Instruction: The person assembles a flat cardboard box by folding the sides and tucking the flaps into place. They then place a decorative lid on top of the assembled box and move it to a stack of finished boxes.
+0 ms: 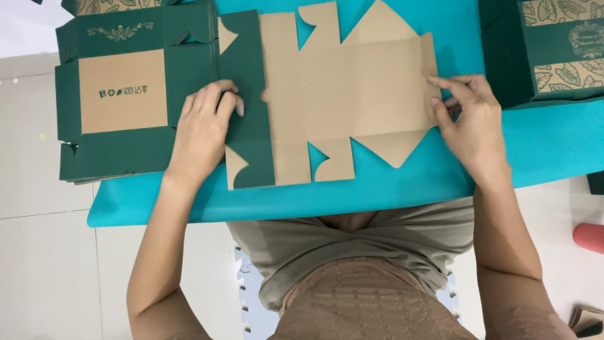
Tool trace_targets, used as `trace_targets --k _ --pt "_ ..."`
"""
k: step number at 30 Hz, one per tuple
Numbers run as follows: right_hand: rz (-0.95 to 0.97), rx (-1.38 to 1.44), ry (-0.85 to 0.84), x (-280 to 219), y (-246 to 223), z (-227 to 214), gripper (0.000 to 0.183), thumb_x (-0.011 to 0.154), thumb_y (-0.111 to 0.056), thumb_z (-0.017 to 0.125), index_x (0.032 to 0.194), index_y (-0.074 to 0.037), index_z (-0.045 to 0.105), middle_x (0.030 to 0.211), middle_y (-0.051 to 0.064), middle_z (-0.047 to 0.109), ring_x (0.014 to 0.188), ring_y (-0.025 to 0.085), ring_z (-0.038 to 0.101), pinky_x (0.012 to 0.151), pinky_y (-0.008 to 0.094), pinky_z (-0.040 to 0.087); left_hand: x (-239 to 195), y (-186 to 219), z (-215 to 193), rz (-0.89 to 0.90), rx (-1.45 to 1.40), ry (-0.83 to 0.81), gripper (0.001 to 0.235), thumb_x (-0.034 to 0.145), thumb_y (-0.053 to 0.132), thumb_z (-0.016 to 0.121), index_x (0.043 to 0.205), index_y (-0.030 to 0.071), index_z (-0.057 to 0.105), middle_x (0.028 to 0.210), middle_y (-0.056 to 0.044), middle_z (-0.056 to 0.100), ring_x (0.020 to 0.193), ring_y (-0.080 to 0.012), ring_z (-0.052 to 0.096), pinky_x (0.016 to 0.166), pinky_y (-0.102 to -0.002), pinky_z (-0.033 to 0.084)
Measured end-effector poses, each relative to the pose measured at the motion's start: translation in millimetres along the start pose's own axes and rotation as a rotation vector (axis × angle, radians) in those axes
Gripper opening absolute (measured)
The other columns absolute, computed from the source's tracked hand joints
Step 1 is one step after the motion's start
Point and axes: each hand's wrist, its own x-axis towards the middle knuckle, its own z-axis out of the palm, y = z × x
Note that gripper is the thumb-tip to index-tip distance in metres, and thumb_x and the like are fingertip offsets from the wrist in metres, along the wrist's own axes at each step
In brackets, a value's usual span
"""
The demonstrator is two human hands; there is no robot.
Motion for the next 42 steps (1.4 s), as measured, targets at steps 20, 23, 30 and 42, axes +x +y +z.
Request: trace_targets --k 20,23,30,42 --pt "-0.281 -0.065 -0.215 -26.7 -19.6 -8.4 0.064 0.083 -0.037 0.072 0.138 -0.009 0.055 0.142 0.01 0.056 0.138 0.026 0.048 0.121 0.05 0.028 25.3 115.1 25.5 0.274 -0.027 -0.034 0.043 0.1 0.043 0.055 0.122 0.005 0.058 0.133 -0.014 0.057 0.126 -0.028 0.054 0.111 -0.042 0.039" --pt "-0.27 -0.174 -0.117 -24.7 -18.0 -5.8 0.042 0.095 -0.022 0.066 0.134 -0.009 0.059 0.133 0.009 0.064 0.126 0.023 0.058 0.119 0.049 0.03 48.0 108.8 24.1 0.344 -0.002 -0.078 0.06 0.101 0.055 0.046 0.129 0.005 0.059 0.136 -0.014 0.057 0.124 -0.0274 0.055 0.11 -0.042 0.037" --pt "-0.13 -0.352 0.14 -8.6 -22.0 8.9 0.036 0.094 -0.032 0.081 0.121 -0.012 0.068 0.095 -0.005 0.072 0.095 0.02 0.068 0.092 0.035 0.048 98.4 30.4 -13.2 0.208 -0.14 0.012 0.034 0.103 0.03 0.063 0.123 0.003 0.059 0.131 -0.014 0.059 0.112 -0.036 0.058 0.095 -0.046 0.043" --pt "-0.053 -0.415 0.094 -14.7 -30.7 29.6 0.014 0.097 -0.014 0.071 0.106 -0.024 0.073 0.099 -0.009 0.068 0.1 0.013 0.065 0.099 0.029 0.044 40.3 169.2 38.4 0.06 -0.066 -0.07 0.076 0.094 0.057 0.052 0.139 -0.004 0.049 0.142 -0.024 0.048 0.129 -0.0361 0.054 0.113 -0.049 0.037"
